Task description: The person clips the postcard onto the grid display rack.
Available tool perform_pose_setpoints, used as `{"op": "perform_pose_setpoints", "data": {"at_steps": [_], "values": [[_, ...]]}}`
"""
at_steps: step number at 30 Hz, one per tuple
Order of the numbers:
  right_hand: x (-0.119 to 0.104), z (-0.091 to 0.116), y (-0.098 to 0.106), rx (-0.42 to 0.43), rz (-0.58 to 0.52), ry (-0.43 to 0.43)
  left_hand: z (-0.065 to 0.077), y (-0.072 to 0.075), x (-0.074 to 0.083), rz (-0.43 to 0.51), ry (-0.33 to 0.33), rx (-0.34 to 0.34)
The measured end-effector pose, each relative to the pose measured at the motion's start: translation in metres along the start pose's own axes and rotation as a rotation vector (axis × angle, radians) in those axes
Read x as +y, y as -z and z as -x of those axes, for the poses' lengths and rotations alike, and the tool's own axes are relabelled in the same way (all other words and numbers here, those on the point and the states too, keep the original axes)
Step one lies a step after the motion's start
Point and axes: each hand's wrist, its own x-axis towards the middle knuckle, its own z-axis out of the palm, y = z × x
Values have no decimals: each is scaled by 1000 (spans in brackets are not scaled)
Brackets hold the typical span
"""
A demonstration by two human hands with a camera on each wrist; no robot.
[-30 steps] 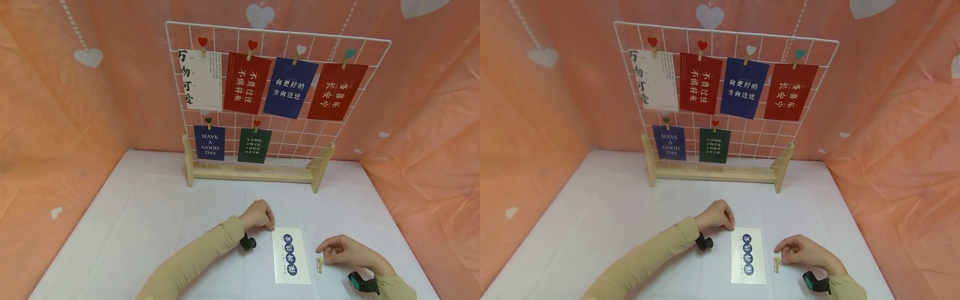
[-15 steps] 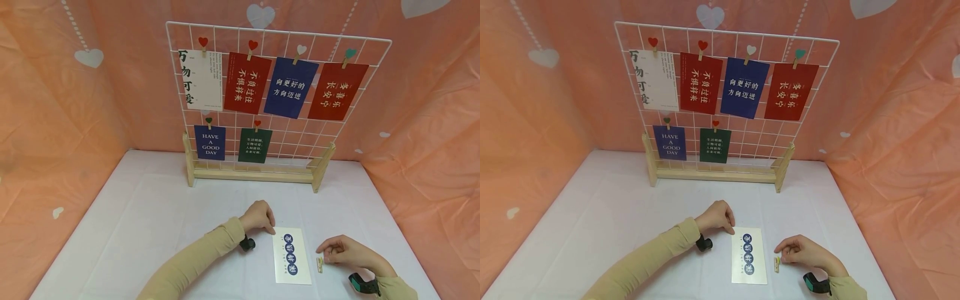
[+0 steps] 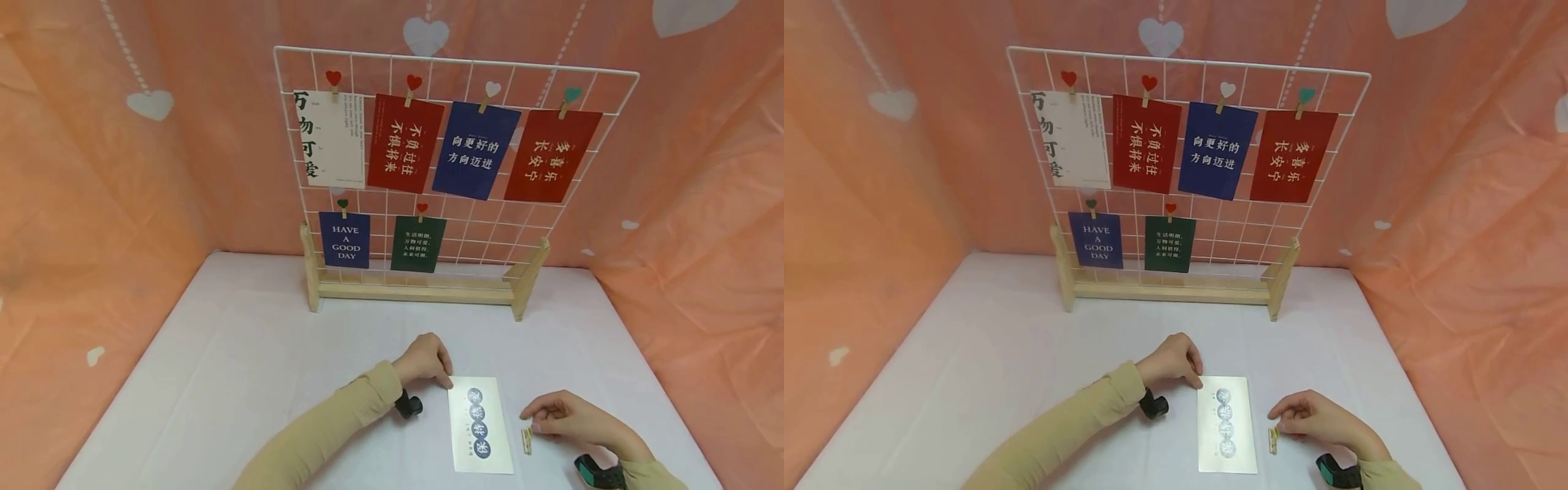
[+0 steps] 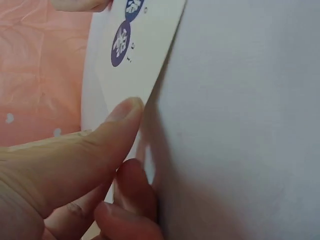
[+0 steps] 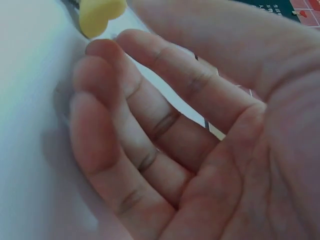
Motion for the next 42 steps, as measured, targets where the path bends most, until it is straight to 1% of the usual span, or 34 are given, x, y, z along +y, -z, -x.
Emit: {"op": "perform_pose_setpoints", "data": {"at_steps": [2,6,7,9,14,18,23,28,30,36,39,42], "values": [[-1,0,0,1,8,4,0,2,1,30,8,-11],[-3,-3,1,10,33,27,-3,9,2,75,56,-43],[-3,-3,1,12,38,30,-4,11,2,99,70,-54],[-4,-4,2,8,35,25,-5,13,0,178,101,-92],[-3,-4,1,-21,12,41,-6,16,-7,411,160,-183],[-2,-5,-2,-36,2,71,-6,17,-12,484,188,-215],[0,-4,-5,-39,9,84,-4,18,-14,541,207,-237],[2,-3,-6,-57,-2,85,-3,17,-15,553,200,-255],[3,-4,-7,-54,12,89,-3,17,-16,553,206,-256],[1,-6,-8,-1,107,64,-3,18,-16,571,211,-253],[-1,-6,-8,17,111,45,-4,18,-16,586,200,-255],[-3,-5,-7,14,100,31,-5,17,-15,592,203,-258]]}}
